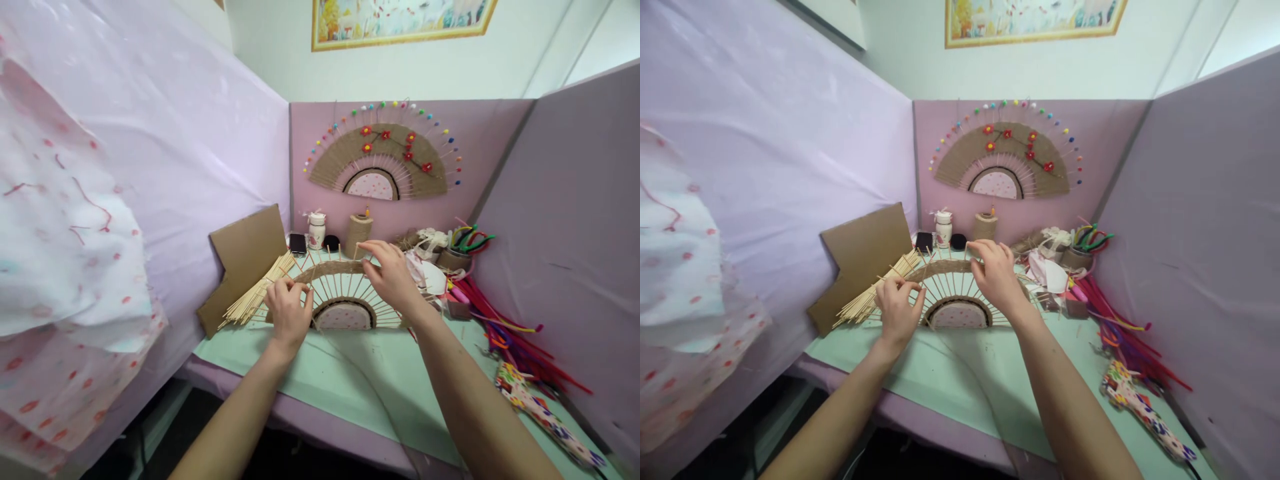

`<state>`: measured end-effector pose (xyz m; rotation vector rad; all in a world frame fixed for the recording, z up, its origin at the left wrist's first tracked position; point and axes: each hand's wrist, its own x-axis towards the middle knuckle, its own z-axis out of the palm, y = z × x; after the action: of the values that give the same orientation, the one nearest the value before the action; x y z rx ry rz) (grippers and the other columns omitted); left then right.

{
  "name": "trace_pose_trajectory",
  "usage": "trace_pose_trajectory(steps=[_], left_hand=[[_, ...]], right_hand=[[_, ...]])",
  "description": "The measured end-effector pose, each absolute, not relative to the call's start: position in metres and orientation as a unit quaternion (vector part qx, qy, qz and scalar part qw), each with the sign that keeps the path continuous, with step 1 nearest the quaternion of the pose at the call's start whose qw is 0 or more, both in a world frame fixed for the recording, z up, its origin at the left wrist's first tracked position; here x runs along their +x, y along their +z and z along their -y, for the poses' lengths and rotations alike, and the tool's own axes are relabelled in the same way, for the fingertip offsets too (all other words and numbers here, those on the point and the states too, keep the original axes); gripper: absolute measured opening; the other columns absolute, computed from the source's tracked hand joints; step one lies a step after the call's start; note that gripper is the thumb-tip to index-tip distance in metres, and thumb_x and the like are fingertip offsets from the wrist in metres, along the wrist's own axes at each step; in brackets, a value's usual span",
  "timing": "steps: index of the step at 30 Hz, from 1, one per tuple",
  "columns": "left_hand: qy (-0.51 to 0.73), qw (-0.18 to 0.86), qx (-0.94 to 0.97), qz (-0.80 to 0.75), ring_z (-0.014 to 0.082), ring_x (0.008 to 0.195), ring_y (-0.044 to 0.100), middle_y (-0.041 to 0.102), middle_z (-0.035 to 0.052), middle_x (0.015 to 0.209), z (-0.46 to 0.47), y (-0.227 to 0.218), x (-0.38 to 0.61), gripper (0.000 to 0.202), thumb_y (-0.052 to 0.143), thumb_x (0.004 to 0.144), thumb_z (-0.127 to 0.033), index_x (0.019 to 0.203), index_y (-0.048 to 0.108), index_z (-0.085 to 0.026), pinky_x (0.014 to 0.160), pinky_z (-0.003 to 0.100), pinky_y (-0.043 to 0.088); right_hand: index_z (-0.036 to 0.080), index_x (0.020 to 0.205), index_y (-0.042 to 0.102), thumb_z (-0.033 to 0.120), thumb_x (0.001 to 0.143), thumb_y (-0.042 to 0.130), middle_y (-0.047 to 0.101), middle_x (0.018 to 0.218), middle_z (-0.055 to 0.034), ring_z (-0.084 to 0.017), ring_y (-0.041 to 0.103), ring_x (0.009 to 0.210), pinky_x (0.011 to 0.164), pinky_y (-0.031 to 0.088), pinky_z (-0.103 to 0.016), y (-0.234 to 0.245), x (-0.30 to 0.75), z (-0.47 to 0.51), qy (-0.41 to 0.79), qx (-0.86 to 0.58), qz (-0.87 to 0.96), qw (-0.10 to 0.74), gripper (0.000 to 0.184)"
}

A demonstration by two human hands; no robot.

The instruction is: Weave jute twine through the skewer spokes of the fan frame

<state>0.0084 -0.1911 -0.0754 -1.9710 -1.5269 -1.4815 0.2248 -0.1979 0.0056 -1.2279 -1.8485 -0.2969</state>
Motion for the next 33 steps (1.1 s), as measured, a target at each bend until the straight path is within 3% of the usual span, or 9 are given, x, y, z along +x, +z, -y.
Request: trace_pose_trajectory(steps=[3, 7, 10, 12, 15, 19, 23, 30, 33], left_hand=[[-0.544, 0.016, -0.69, 0.477, 0.0236, 0.089, 0.055, 0.06, 0.0063, 0.087, 0.191, -0.068, 0.0, 0.008, 0.06, 0.086, -0.025, 0.079, 0.062, -0.02, 0.083, 0.042, 0.045], [-0.575, -0.254, -0.637, 0.445, 0.0158, 0.068, 0.062, 0.061, -0.0004, 0.073, 0.193, -0.047, -0.012, 0.014, 0.059, 0.084, -0.032, 0.08, 0.053, -0.021, 0.068, 0.031, 0.049], [-0.556, -0.477, -0.551, 0.4, 0.0109, 0.052, 0.057, 0.059, -0.0038, 0.068, 0.193, -0.031, -0.021, 0.029, 0.068, 0.074, -0.037, 0.087, 0.048, -0.021, 0.054, 0.025, 0.045], [-0.545, -0.544, -0.514, 0.379, 0.0079, 0.048, 0.052, 0.059, -0.004, 0.068, 0.193, -0.022, -0.028, 0.036, 0.072, 0.068, -0.035, 0.091, 0.048, -0.02, 0.048, 0.021, 0.039], [-0.58, -0.465, -0.541, 0.393, 0.0072, 0.051, 0.052, 0.06, -0.0031, 0.072, 0.191, -0.011, -0.034, 0.031, 0.073, 0.068, -0.03, 0.089, 0.052, -0.019, 0.05, 0.021, 0.039], [-0.588, -0.217, -0.647, 0.435, 0.0116, 0.062, 0.058, 0.064, -0.0007, 0.077, 0.183, 0.0, -0.037, 0.006, 0.061, 0.081, -0.025, 0.082, 0.06, -0.019, 0.062, 0.027, 0.046], [-0.556, -0.019, -0.706, 0.439, 0.0164, 0.077, 0.06, 0.066, 0.0024, 0.082, 0.167, 0.005, -0.035, 0.013, 0.053, 0.084, -0.014, 0.079, 0.064, -0.02, 0.074, 0.03, 0.046], [-0.463, 0.152, -0.727, 0.483, 0.0237, 0.085, 0.058, 0.068, 0.007, 0.086, 0.168, -0.01, -0.031, 0.011, 0.054, 0.089, -0.017, 0.09, 0.065, -0.02, 0.075, 0.037, 0.042], [-0.469, 0.167, -0.726, 0.475, 0.0237, 0.084, 0.059, 0.068, 0.0073, 0.086, 0.179, -0.03, -0.031, 0.011, 0.052, 0.09, -0.017, 0.093, 0.063, -0.018, 0.075, 0.038, 0.043]], right_hand=[[0.023, 0.116, 0.06, 0.02, 0.087, 0.045, 0.065, 0.119, -0.0105, -0.026, 0.057, 0.114, 0.105, 0.033, -0.051, 0.004, 0.226, 0.198, -0.123, -0.487, 0.744, 0.439, 0.032], [0.022, 0.115, 0.061, 0.021, 0.088, 0.046, 0.065, 0.119, -0.0103, -0.026, 0.057, 0.113, 0.105, 0.033, -0.05, 0.002, 0.229, 0.198, -0.128, -0.486, 0.748, 0.434, 0.031], [0.021, 0.116, 0.061, 0.021, 0.088, 0.047, 0.064, 0.119, -0.0105, -0.026, 0.057, 0.113, 0.104, 0.034, -0.049, 0.001, 0.231, 0.198, -0.134, -0.487, 0.749, 0.428, 0.031], [0.021, 0.114, 0.061, 0.022, 0.088, 0.048, 0.065, 0.118, -0.0105, -0.026, 0.058, 0.112, 0.103, 0.036, -0.049, 0.0, 0.232, 0.198, -0.14, -0.485, 0.749, 0.429, 0.03], [0.022, 0.113, 0.061, 0.022, 0.087, 0.048, 0.066, 0.117, -0.0101, -0.026, 0.058, 0.111, 0.102, 0.036, -0.048, 0.0, 0.23, 0.199, -0.147, -0.479, 0.75, 0.431, 0.028], [0.023, 0.113, 0.061, 0.023, 0.089, 0.048, 0.066, 0.117, -0.0098, -0.026, 0.059, 0.111, 0.102, 0.035, -0.049, 0.0, 0.228, 0.201, -0.151, -0.476, 0.753, 0.428, 0.028], [0.023, 0.114, 0.061, 0.024, 0.089, 0.048, 0.065, 0.118, -0.0099, -0.026, 0.059, 0.111, 0.103, 0.034, -0.049, 0.0, 0.228, 0.203, -0.148, -0.473, 0.756, 0.426, 0.028], [0.024, 0.114, 0.061, 0.025, 0.089, 0.047, 0.065, 0.118, -0.0093, -0.026, 0.058, 0.111, 0.105, 0.032, -0.05, -0.002, 0.229, 0.203, -0.16, -0.486, 0.751, 0.418, 0.028], [0.022, 0.114, 0.061, 0.024, 0.089, 0.047, 0.065, 0.117, -0.0101, -0.026, 0.058, 0.111, 0.104, 0.032, -0.049, -0.002, 0.229, 0.203, -0.164, -0.486, 0.751, 0.415, 0.028]])
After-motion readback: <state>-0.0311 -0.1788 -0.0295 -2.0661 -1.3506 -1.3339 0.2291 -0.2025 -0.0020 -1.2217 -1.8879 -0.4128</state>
